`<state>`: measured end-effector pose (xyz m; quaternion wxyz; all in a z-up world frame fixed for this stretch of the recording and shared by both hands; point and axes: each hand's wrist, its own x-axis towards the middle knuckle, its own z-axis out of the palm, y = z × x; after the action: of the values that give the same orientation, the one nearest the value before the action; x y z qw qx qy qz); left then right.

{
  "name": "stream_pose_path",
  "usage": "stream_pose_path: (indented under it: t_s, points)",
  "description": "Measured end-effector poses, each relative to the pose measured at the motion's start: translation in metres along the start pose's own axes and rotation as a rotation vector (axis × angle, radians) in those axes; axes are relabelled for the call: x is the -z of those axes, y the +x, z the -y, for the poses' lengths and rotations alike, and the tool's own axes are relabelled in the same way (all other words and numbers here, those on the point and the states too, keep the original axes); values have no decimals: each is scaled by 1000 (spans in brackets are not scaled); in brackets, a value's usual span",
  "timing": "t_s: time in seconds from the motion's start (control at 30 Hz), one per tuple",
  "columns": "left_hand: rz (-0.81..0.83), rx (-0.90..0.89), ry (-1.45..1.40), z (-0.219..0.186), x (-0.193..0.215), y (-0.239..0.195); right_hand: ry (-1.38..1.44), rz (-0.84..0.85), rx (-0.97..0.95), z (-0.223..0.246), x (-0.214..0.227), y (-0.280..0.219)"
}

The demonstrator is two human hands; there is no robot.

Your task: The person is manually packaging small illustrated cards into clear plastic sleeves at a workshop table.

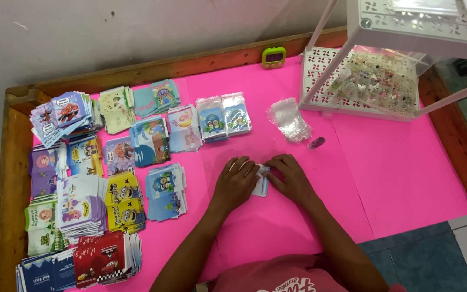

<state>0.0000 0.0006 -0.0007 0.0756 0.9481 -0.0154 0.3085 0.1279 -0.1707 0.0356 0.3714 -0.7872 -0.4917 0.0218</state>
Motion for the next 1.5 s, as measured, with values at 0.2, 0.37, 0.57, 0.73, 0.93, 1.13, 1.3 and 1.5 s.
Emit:
stream_pose_path:
  t_s: [0.2,0.37,0.57,0.73,0.93,1.13,1.3,1.5]
  points:
    - [13,2,28,-2,5,5,-19,-62,0,-1,-4,-2]
    - [3,-14,32,-5,15,11,-62,-120,29,-12,-15,-9]
    - [7,-20,30,-7,13,10,-61,-146,14,-10,-14,-9]
    - [4,-13,64,-9,10,7,-103,-107,-5,7,-1,0]
    - [12,7,69,-8,1,0,-72,-4,-31,1,-3,1]
    - [51,36,49,-8,4,0,-62,33,-58,-2,-4,0]
    - [45,18,85,-8,3,-1,-23,-22,-94,5,0,4]
    - [49,32,56,-10,13,4,-27,-7,-97,6,0,4]
